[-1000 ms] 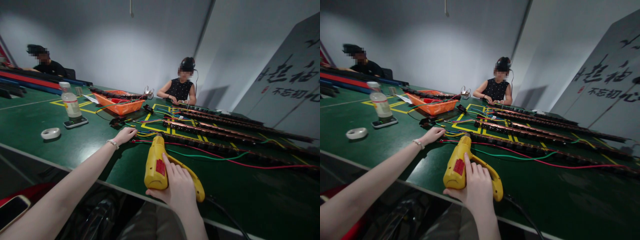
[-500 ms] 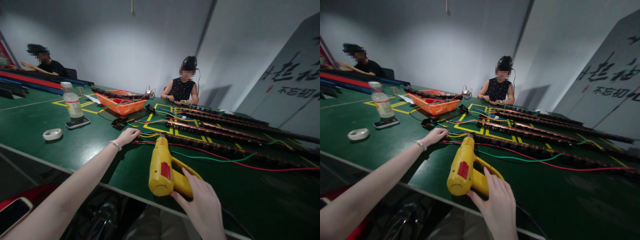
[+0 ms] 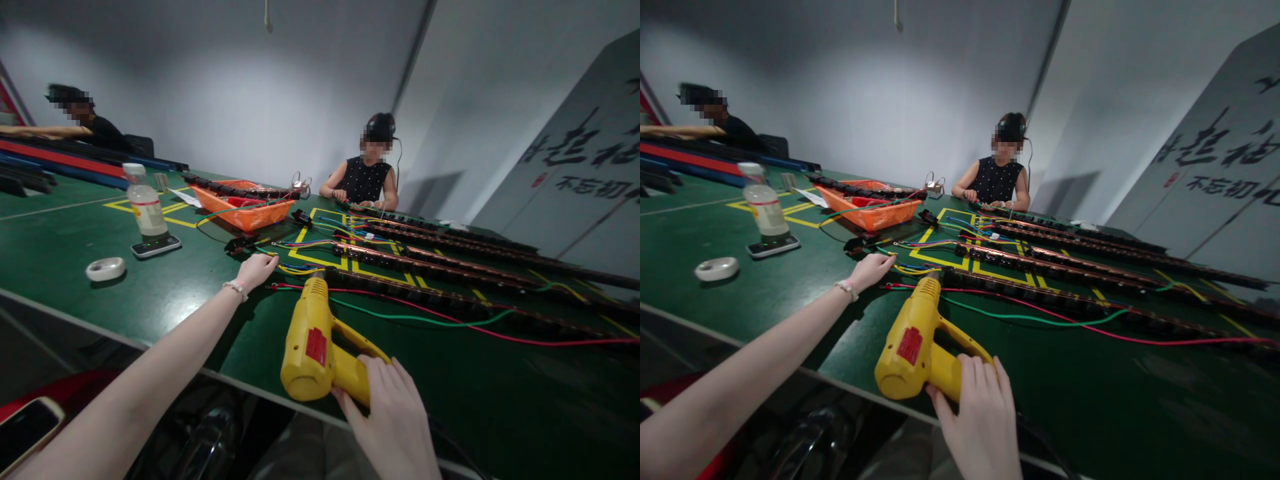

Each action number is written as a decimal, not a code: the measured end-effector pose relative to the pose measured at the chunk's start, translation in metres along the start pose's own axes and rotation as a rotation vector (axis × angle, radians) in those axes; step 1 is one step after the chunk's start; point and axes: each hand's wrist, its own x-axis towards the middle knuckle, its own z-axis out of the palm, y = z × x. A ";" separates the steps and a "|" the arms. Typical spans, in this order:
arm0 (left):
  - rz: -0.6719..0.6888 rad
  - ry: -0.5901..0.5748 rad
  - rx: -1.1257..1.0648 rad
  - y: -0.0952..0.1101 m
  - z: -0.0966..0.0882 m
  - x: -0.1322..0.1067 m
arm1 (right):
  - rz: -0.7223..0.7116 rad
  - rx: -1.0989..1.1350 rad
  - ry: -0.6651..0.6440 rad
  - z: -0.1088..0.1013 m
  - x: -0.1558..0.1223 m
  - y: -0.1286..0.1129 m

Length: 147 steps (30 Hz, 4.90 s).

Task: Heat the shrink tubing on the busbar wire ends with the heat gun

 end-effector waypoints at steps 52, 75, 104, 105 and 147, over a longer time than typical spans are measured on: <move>0.083 -0.005 -0.068 -0.012 -0.002 -0.001 | 0.090 -0.028 0.145 0.002 -0.012 0.011; 0.039 -0.027 -0.040 -0.011 0.003 0.002 | 0.185 -0.035 0.230 0.019 -0.006 -0.037; 0.093 -0.010 -0.087 -0.017 0.004 0.002 | 0.109 0.201 0.218 0.030 0.007 -0.055; 0.095 -0.008 -0.084 -0.017 0.004 0.002 | 0.118 0.189 0.228 0.030 0.005 -0.051; 0.062 -0.003 -0.123 -0.013 0.004 0.003 | 0.104 0.155 0.108 0.030 0.013 -0.067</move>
